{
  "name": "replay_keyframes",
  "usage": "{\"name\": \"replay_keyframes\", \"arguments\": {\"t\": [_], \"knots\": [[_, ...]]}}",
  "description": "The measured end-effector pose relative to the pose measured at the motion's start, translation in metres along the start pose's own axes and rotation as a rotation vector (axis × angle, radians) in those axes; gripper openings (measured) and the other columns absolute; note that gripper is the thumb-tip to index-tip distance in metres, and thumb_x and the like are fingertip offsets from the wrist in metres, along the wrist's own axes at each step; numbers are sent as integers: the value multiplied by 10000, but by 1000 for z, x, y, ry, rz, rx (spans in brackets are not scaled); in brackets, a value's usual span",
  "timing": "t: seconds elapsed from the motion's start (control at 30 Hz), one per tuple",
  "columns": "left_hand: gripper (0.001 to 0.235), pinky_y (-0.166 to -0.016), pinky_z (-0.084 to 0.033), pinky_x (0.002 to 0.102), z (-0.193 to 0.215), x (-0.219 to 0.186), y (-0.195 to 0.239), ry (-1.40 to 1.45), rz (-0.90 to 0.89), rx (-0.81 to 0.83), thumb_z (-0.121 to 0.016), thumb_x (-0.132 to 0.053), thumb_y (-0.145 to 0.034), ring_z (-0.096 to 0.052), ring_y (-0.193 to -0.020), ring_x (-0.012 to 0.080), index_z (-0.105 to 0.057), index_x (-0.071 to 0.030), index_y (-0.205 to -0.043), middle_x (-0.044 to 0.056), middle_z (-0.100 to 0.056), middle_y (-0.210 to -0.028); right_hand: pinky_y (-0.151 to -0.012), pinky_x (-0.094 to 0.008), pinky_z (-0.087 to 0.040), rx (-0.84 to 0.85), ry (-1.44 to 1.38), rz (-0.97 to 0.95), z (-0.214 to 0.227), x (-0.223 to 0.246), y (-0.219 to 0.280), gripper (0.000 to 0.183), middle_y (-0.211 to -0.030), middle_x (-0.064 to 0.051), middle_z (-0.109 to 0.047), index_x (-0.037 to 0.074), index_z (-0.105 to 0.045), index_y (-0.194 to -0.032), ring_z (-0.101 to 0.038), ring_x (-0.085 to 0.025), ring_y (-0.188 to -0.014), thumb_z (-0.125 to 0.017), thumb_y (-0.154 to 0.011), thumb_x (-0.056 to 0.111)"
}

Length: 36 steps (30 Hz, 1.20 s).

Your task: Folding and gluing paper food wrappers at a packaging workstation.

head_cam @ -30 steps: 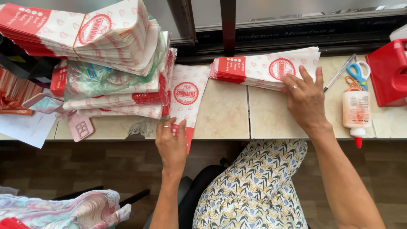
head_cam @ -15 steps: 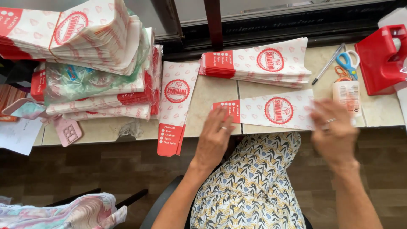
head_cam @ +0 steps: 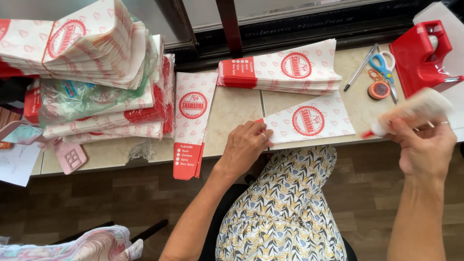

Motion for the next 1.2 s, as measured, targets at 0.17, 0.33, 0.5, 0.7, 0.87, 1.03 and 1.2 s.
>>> {"name": "replay_keyframes", "arguments": {"t": [0.17, 0.33, 0.5, 0.7, 0.87, 1.03, 1.2], "knots": [[88, -496, -504, 440, -2, 13, -11, 99, 68, 111, -707, -139, -963, -700, -770, 303, -728, -54, -971, 75, -748, -963, -953, -420, -687, 190, -58, 275, -42, 42, 42, 261, -1131, -285, -672, -162, -618, -1140, -727, -371, -949, -694, -991, 37], [164, -507, -481, 491, -6, 28, -17, 122, 186, 200, -651, -239, -1020, -653, -580, 384, -650, -82, -970, 74, -701, -680, -764, -215, -521, -9, 44, 236, -54, -10, 46, 386, -948, 36, -585, 68, -616, -1004, -574, -70, -901, -942, -798, 95], [209, -554, -516, 516, -5, 31, -21, 125, 210, 249, -628, -274, -1034, -649, -561, 401, -669, -75, -985, 95, -716, -675, -739, -205, -518, 55, 41, 207, -67, -3, 46, 325, -920, 48, -548, 62, -622, -928, -573, -80, -899, -921, -803, 92], [212, -595, -514, 536, -7, 36, -23, 143, 221, 244, -639, -284, -1019, -661, -633, 463, -686, -81, -977, 139, -735, -714, -840, -279, -641, -136, -32, 191, -2, -32, 11, 438, -1009, -22, -677, 44, -663, -1062, -684, -136, -951, -975, -759, 93], [221, -626, -499, 543, -10, 39, -23, 128, 238, 287, -620, -311, -1025, -657, -668, 479, -687, -101, -1007, 160, -733, -734, -992, -294, -670, -113, -12, 282, 18, -21, 6, 446, -1118, -55, -708, 37, -663, -1099, -711, -160, -1069, -973, -814, 184], [224, -632, -475, 533, -8, 42, -25, 160, 263, 307, -603, -308, -1022, -650, -695, 476, -698, -105, -1039, 180, -720, -730, -824, -332, -700, -135, -77, 222, 15, -32, 6, 414, -990, -93, -699, 16, -654, -1074, -727, -200, -917, -978, -824, 81], [244, -717, -463, 487, 4, 46, -37, 275, 308, 396, -577, -292, -1027, -662, -762, 414, -709, -89, -1047, 126, -757, -818, -839, -351, -692, -43, -147, 192, -42, -29, 27, 380, -1013, -76, -705, 10, -673, -1060, -719, -192, -910, -930, -784, 60]]}}
Point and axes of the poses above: each hand's wrist, its own y-axis away from the middle knuckle, its own z-axis out of the back of the hand, x = y × z, the point moved 5 cm from there along -y, towards the middle knuckle
